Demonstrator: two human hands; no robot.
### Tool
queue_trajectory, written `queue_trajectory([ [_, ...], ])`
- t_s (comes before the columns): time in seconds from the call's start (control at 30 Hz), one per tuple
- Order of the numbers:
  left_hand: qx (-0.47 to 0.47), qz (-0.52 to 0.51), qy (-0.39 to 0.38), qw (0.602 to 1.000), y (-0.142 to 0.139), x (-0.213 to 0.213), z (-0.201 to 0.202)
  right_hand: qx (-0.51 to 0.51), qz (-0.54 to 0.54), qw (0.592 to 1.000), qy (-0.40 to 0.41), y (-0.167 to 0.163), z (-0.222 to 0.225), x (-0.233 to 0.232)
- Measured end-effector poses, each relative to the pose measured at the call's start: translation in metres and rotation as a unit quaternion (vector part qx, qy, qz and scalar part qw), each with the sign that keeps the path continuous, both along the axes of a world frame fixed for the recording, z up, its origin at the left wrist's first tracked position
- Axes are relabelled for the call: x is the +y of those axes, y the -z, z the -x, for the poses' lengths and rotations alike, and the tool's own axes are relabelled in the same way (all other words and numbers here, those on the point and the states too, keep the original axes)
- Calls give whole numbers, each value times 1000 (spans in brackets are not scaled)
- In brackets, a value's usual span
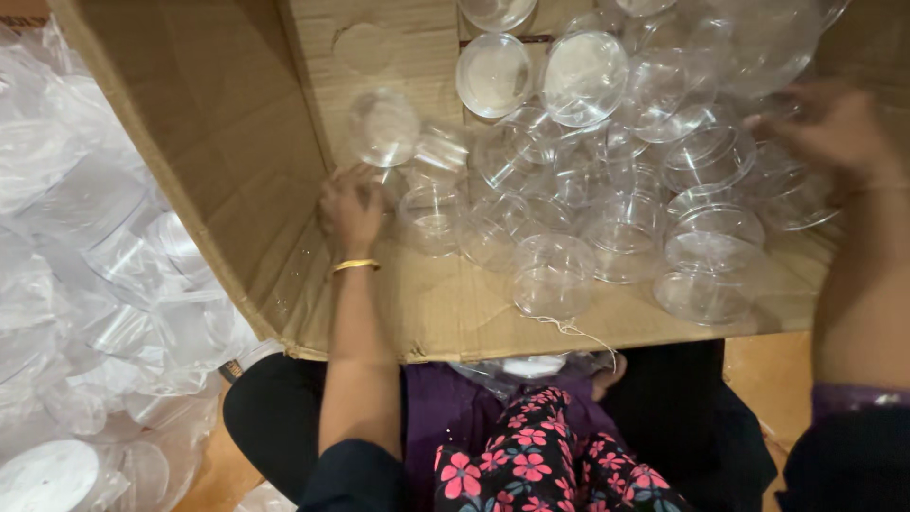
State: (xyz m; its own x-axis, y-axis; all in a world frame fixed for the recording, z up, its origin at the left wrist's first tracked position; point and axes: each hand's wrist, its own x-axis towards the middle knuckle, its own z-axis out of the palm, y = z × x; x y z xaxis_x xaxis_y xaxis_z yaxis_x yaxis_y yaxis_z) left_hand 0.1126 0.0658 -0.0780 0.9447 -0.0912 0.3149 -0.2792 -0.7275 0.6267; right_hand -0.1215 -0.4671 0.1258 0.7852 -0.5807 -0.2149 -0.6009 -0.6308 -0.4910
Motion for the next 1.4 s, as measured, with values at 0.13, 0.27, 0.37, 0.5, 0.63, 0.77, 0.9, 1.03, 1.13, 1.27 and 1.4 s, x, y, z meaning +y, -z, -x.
queue_trajectory([
  [0.13, -64, 44, 22, 997, -10, -25, 13, -72, 129, 983, -107, 56, -35, 68],
  [0.27, 29, 186, -47, 981, -20, -13, 9, -57, 57, 995, -65, 62, -33, 70],
  [0.37, -7, 196, -40, 980, -20, -7, 4, -65, 112, 983, -128, 58, -22, 85],
  [0.5, -4, 70, -29, 997, -13, -15, 6, -88, 83, 961, -250, 81, -45, 153],
  [0.63, -7, 98, 48, 994, -12, -14, 12, -193, 61, 938, -282, 96, -76, 213],
  [0.77, 48, 196, 54, 978, -15, -11, 12, -197, 83, 918, -334, 65, -73, 229],
  [0.9, -2, 135, 58, 989, -13, -14, 13, -260, 19, 907, -330, 23, -27, 228],
  [1.03, 30, 178, 66, 981, -7, -13, 16, -184, -94, 951, -231, 2, 49, 227],
  [1.13, 70, 202, 57, 975, -4, -15, 18, -130, -172, 967, -132, 6, 101, 231],
  [1.27, 12, 170, 81, 982, -9, -22, 18, -121, -48, 965, -227, 22, 132, 254],
  [1.4, 83, 176, 90, 977, -32, -30, 25, -210, 109, 933, -272, 42, 115, 302],
])
